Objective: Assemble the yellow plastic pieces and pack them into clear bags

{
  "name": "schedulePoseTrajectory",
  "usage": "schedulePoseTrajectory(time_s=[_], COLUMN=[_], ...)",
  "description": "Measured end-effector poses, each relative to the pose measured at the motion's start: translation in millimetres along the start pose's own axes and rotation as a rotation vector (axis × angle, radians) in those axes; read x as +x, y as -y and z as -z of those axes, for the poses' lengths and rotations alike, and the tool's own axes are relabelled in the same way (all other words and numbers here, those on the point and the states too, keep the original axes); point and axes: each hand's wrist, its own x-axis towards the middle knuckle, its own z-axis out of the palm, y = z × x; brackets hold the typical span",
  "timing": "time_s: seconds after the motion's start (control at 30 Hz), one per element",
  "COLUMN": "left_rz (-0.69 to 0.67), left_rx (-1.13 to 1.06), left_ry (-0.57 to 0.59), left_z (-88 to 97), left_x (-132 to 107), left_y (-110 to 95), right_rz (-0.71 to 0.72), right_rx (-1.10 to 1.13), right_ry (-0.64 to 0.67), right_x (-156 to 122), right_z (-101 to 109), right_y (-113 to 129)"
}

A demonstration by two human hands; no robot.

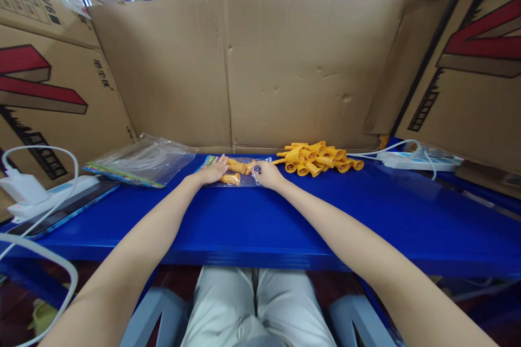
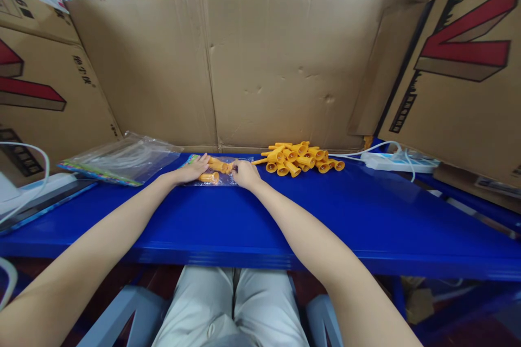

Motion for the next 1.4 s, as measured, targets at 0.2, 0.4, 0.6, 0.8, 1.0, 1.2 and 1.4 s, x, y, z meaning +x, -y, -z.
schedulePoseTrajectory(time_s=[0.2,0.4,0.6,0.8,1.0,1.2,1.4], left_rz=[0.101,0.162,0.158,0.133,0.101,0.109,0.095], left_rx=[-0.007,-0.013,-0.054,-0.070,-0.095,-0.122,-0.193], left_ry=[0.052,0.086,0.069,0.071,0.067,0.070,0.067], left_z=[0.1,4.1,0.4,0.0,1.3,4.9,9.9], left_x=[3,-1,1,3,3,0,-8], left_y=[7,19,26,29,29,21,14], right_rz=[-0.062,-0.205,-0.299,-0.310,-0.314,-0.182,-0.055], right_rx=[-0.346,-0.473,-0.485,-0.423,-0.175,0.465,0.827], right_ry=[-0.189,-0.112,-0.061,0.008,-0.147,-0.465,-0.453], right_x=[-2,-4,-5,-5,2,15,19], right_z=[26,40,50,61,60,52,50], right_y=[-27,-52,-44,-42,-46,-51,-41])
